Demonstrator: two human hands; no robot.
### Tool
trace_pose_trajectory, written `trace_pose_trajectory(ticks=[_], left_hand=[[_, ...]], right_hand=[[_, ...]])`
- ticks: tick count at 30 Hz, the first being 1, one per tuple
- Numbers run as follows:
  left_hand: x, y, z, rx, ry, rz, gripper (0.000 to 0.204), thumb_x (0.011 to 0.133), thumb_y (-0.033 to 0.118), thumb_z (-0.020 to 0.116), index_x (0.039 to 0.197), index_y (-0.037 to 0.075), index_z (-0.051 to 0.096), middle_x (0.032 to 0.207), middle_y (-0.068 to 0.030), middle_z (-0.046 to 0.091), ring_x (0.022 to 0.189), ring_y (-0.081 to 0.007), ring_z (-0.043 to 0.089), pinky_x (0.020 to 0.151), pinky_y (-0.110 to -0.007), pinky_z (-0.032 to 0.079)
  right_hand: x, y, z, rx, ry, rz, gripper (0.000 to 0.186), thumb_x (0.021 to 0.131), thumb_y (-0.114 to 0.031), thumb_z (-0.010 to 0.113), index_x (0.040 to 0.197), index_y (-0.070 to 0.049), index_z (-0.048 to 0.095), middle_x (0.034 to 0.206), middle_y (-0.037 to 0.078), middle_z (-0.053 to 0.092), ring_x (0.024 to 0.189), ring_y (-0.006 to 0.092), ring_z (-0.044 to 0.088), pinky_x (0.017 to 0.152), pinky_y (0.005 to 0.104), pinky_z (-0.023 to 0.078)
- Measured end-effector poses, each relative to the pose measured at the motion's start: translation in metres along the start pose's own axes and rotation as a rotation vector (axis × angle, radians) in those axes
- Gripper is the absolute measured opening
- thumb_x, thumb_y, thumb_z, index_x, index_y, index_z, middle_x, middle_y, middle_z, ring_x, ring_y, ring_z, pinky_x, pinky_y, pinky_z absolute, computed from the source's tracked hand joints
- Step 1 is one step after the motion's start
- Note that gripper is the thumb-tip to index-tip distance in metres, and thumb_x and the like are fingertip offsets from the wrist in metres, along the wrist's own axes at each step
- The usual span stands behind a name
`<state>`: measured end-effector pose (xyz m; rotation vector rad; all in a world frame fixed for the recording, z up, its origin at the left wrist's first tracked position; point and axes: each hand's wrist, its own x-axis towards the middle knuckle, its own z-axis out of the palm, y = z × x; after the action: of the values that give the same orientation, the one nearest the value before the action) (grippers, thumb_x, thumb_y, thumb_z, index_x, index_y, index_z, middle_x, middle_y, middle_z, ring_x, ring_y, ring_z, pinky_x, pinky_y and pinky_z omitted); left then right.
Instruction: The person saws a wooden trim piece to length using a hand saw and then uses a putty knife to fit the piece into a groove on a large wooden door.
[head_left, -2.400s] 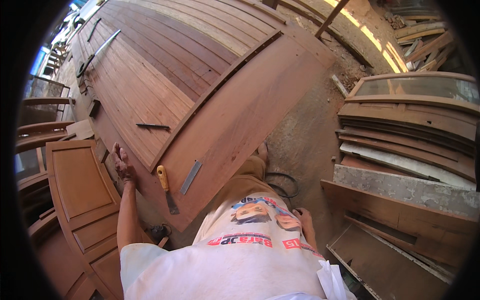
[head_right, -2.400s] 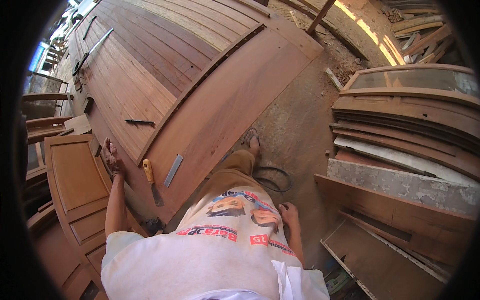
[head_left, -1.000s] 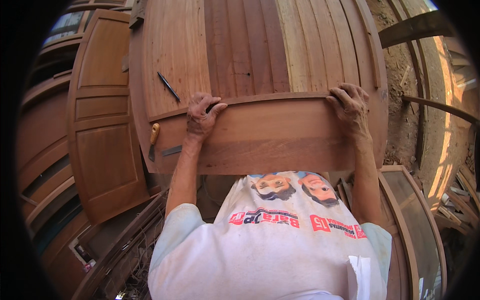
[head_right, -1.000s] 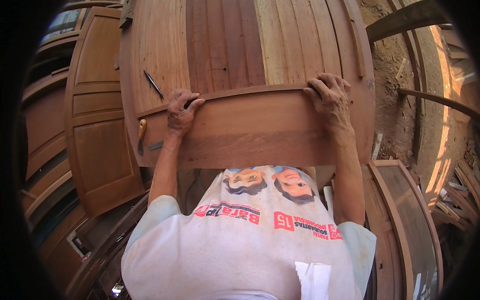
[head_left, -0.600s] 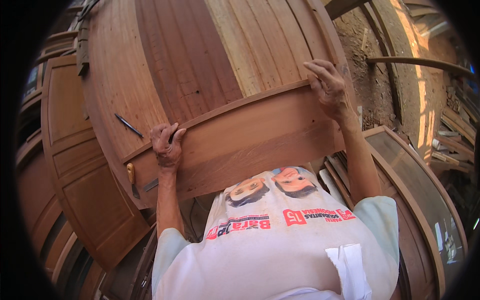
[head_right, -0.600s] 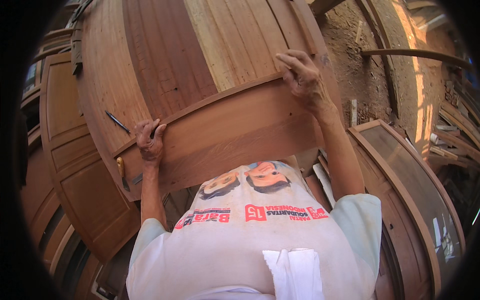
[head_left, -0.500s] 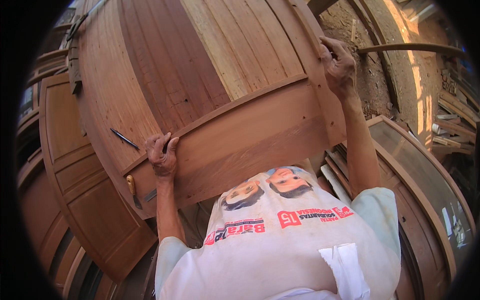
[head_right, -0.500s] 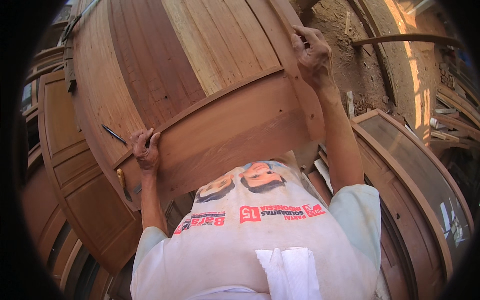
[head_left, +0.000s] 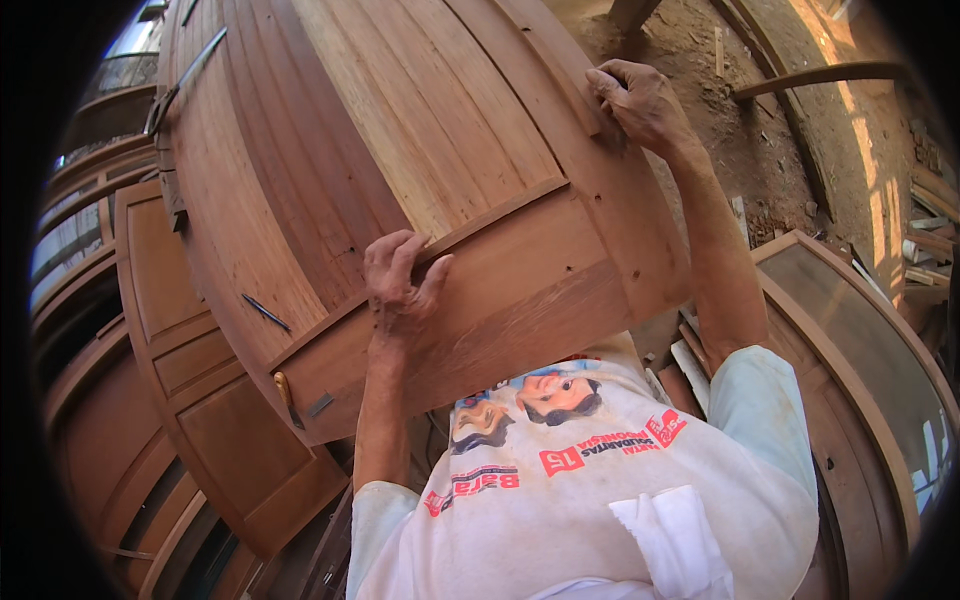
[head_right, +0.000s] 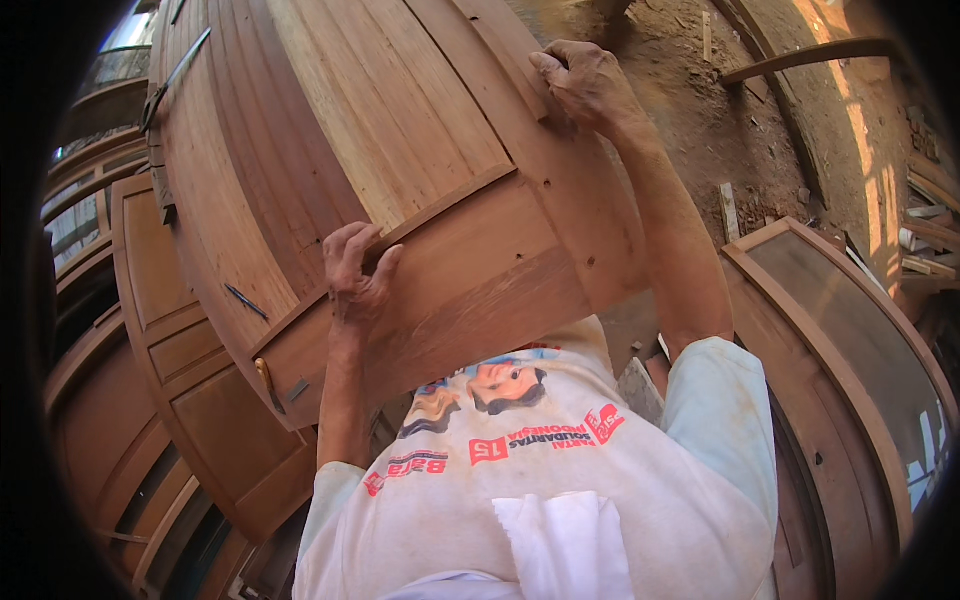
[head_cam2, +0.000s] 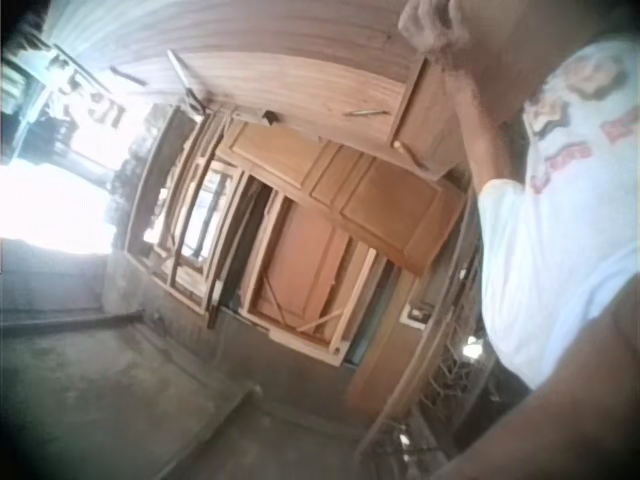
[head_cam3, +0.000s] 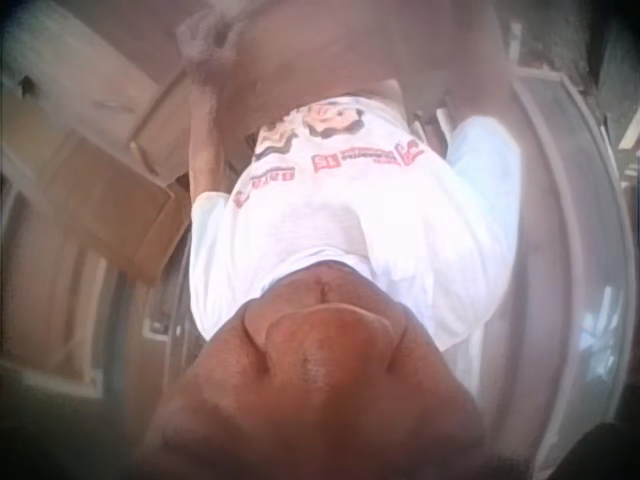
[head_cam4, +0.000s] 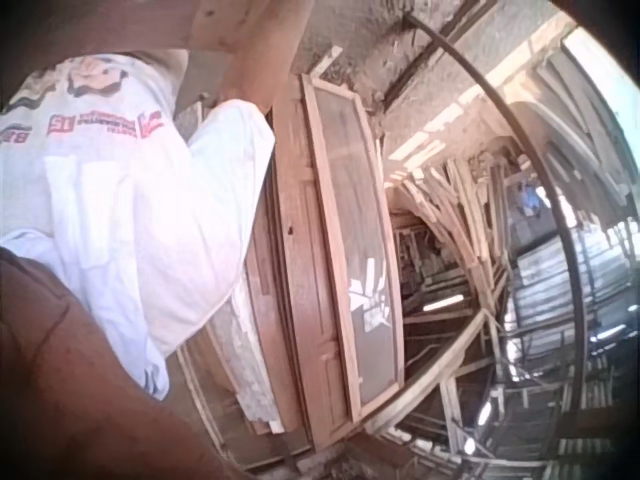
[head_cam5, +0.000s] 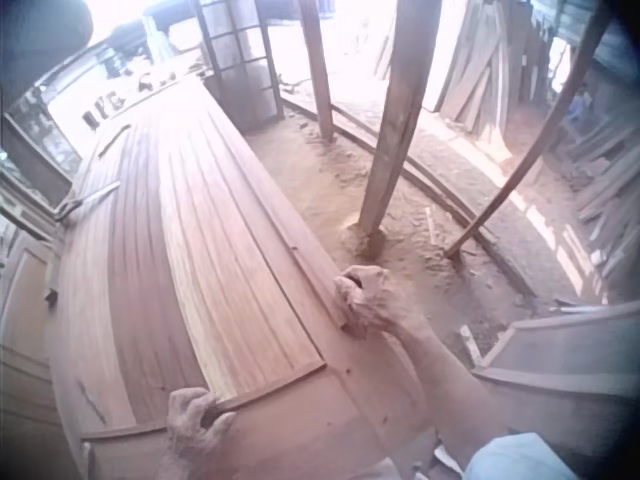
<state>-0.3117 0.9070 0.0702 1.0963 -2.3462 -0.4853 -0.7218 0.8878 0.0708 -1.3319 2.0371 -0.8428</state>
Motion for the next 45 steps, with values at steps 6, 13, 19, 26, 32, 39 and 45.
trace_pose_trajectory(ticks=[6,13,19,26,32,39,45], left_hand=[[0.029,0.040,0.059,-0.115,0.027,-0.019,0.033,0.082,0.017,0.088,0.111,0.009,0.075,0.105,-0.0101,0.069,0.101,-0.0314,0.065,0.089,-0.044,0.053],[0.035,0.038,0.060,-0.154,0.063,-0.019,0.025,0.082,0.011,0.088,0.103,0.008,0.074,0.094,-0.0082,0.070,0.091,-0.0294,0.066,0.080,-0.041,0.054],[0.038,0.042,0.056,-0.131,0.044,-0.095,0.023,0.082,0.013,0.089,0.099,0.008,0.074,0.090,-0.0077,0.070,0.088,-0.0291,0.065,0.078,-0.041,0.053],[0.040,0.040,0.059,-0.152,0.036,-0.087,0.021,0.082,0.013,0.089,0.098,0.008,0.075,0.087,-0.0075,0.068,0.085,-0.0289,0.063,0.076,-0.041,0.051],[0.040,0.041,0.055,-0.136,0.004,-0.097,0.020,0.082,0.009,0.089,0.096,0.006,0.074,0.089,-0.0087,0.068,0.086,-0.0280,0.063,0.076,-0.040,0.052],[0.042,0.043,0.054,-0.149,-0.023,-0.137,0.023,0.080,0.008,0.090,0.096,0.006,0.073,0.089,-0.0077,0.068,0.086,-0.0277,0.063,0.076,-0.040,0.051],[0.044,0.043,0.053,-0.173,-0.048,-0.185,0.025,0.078,0.010,0.091,0.095,0.007,0.073,0.089,-0.0064,0.069,0.085,-0.0263,0.063,0.074,-0.039,0.052]], right_hand=[[-0.009,-0.034,-0.002,-0.137,-0.078,0.016,0.047,0.099,-0.046,0.071,0.121,-0.005,0.075,0.107,0.017,0.077,0.103,0.0318,0.075,0.092,0.0446,0.058],[-0.008,-0.021,0.020,-0.253,-0.034,-0.125,0.039,0.094,-0.036,0.078,0.115,-0.004,0.069,0.111,0.017,0.073,0.105,0.0355,0.073,0.090,0.0477,0.058],[-0.008,-0.032,0.023,-0.161,-0.117,-0.064,0.035,0.093,-0.032,0.077,0.113,-0.005,0.070,0.110,0.017,0.074,0.106,0.0349,0.072,0.091,0.0465,0.057],[-0.007,-0.038,0.021,-0.119,-0.168,-0.072,0.032,0.094,-0.029,0.078,0.111,-0.003,0.071,0.102,0.015,0.075,0.096,0.0323,0.074,0.085,0.0436,0.059],[-0.028,-0.023,0.007,0.128,0.065,-0.089,0.022,0.095,-0.020,0.077,0.108,-0.002,0.073,0.095,0.013,0.074,0.082,0.0294,0.074,0.076,0.0417,0.059],[-0.077,-0.010,0.000,-0.016,-0.203,-0.317,0.011,0.092,-0.011,0.077,0.102,-0.008,0.077,0.094,0.008,0.070,0.085,0.0275,0.070,0.080,0.0403,0.056],[-0.083,-0.012,0.015,-0.136,-0.190,-0.461,0.015,0.085,-0.012,0.084,0.097,-0.008,0.076,0.092,0.004,0.068,0.086,0.0237,0.067,0.083,0.0373,0.050]])
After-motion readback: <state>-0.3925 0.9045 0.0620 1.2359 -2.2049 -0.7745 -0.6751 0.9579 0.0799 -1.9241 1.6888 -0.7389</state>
